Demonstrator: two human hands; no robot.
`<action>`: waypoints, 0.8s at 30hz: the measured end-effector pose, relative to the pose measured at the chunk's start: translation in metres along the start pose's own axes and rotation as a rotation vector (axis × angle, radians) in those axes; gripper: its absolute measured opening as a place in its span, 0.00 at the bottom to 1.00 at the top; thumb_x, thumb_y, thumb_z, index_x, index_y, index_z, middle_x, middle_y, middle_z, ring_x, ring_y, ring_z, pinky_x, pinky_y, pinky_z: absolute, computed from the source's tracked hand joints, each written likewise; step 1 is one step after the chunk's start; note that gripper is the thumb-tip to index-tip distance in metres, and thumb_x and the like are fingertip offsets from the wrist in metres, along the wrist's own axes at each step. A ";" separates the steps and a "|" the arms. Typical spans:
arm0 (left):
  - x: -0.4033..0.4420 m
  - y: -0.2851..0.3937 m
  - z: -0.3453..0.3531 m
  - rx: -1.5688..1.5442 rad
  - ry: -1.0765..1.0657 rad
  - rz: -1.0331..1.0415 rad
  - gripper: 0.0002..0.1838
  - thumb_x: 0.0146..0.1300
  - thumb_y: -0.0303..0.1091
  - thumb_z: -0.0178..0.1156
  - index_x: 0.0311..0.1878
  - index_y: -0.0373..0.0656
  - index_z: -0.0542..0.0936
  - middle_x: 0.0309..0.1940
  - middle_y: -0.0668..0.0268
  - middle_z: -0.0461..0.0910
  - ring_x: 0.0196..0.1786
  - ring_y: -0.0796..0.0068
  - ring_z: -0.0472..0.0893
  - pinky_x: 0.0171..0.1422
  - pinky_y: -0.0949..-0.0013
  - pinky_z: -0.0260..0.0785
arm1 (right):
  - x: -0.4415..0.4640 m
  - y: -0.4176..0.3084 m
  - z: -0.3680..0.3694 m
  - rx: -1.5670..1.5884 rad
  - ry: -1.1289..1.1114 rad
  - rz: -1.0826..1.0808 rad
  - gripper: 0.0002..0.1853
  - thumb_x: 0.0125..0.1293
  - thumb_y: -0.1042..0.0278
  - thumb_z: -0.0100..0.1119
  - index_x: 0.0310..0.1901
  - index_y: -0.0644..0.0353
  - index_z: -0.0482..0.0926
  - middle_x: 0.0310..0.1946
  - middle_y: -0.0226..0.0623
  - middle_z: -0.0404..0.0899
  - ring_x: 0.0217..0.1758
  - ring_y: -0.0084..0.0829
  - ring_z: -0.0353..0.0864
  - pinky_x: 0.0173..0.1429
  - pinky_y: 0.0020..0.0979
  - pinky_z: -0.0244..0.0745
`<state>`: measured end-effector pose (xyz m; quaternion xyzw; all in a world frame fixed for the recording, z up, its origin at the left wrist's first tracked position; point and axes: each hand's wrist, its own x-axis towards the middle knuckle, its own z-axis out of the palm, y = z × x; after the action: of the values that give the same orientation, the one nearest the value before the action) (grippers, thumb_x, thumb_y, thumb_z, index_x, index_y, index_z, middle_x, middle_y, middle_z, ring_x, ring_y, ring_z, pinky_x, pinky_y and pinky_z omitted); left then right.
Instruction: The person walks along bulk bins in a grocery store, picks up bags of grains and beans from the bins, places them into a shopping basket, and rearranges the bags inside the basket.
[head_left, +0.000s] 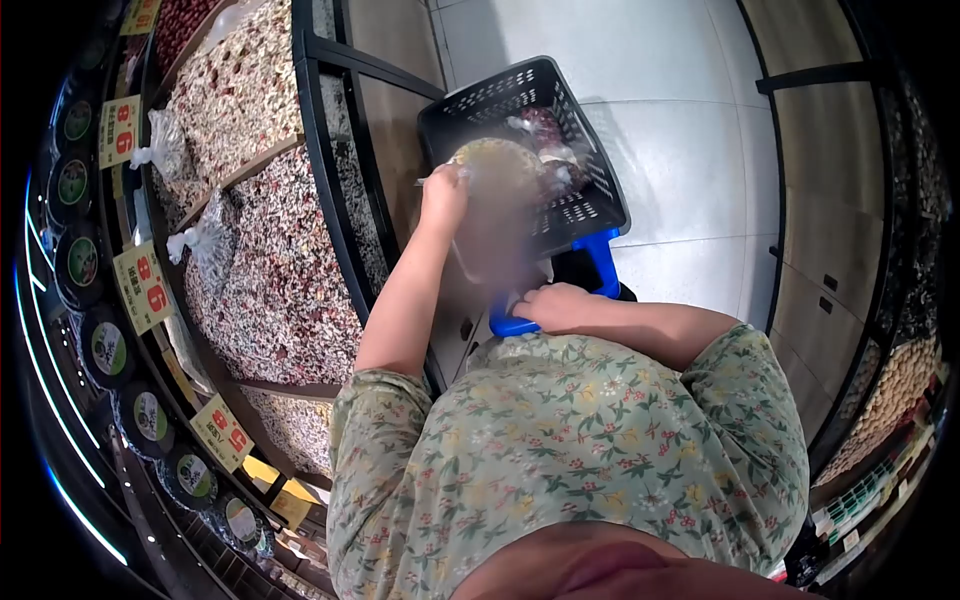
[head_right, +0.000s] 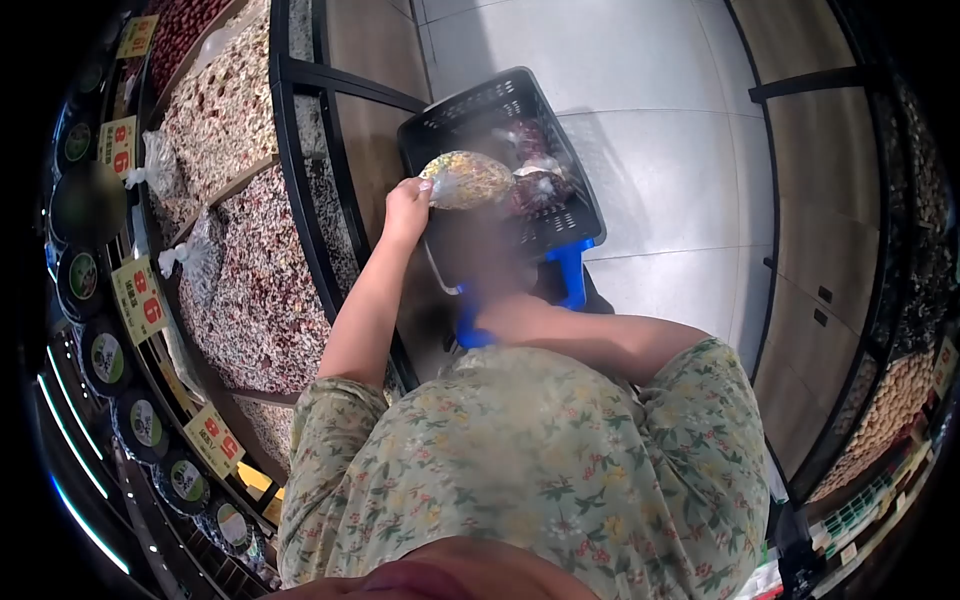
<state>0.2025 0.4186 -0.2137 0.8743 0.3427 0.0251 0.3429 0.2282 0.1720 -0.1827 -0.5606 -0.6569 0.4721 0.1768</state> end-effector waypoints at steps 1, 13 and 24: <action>0.014 -0.011 0.018 0.086 -0.032 0.041 0.13 0.63 0.35 0.56 0.36 0.33 0.81 0.35 0.46 0.79 0.43 0.46 0.78 0.49 0.56 0.70 | 0.001 0.000 -0.005 0.024 -0.011 -0.012 0.21 0.53 0.66 0.62 0.50 0.56 0.75 0.40 0.45 0.77 0.44 0.46 0.79 0.48 0.43 0.75; 0.103 -0.079 0.130 0.591 -0.438 -0.152 0.13 0.61 0.37 0.55 0.36 0.40 0.84 0.37 0.49 0.82 0.43 0.52 0.82 0.49 0.55 0.75 | 0.008 0.002 -0.004 0.081 -0.072 0.018 0.12 0.60 0.67 0.51 0.45 0.60 0.74 0.40 0.44 0.76 0.45 0.41 0.79 0.45 0.38 0.78; 0.110 -0.117 0.157 0.518 -0.390 -0.112 0.09 0.57 0.31 0.55 0.34 0.44 0.85 0.36 0.54 0.83 0.43 0.55 0.82 0.48 0.57 0.75 | 0.009 0.000 0.000 0.047 0.057 0.032 0.17 0.60 0.61 0.49 0.47 0.62 0.74 0.38 0.45 0.77 0.42 0.43 0.80 0.44 0.40 0.77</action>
<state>0.2622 0.4567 -0.4270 0.9006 0.3132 -0.2494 0.1692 0.2257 0.1801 -0.1853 -0.5800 -0.6311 0.4742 0.2010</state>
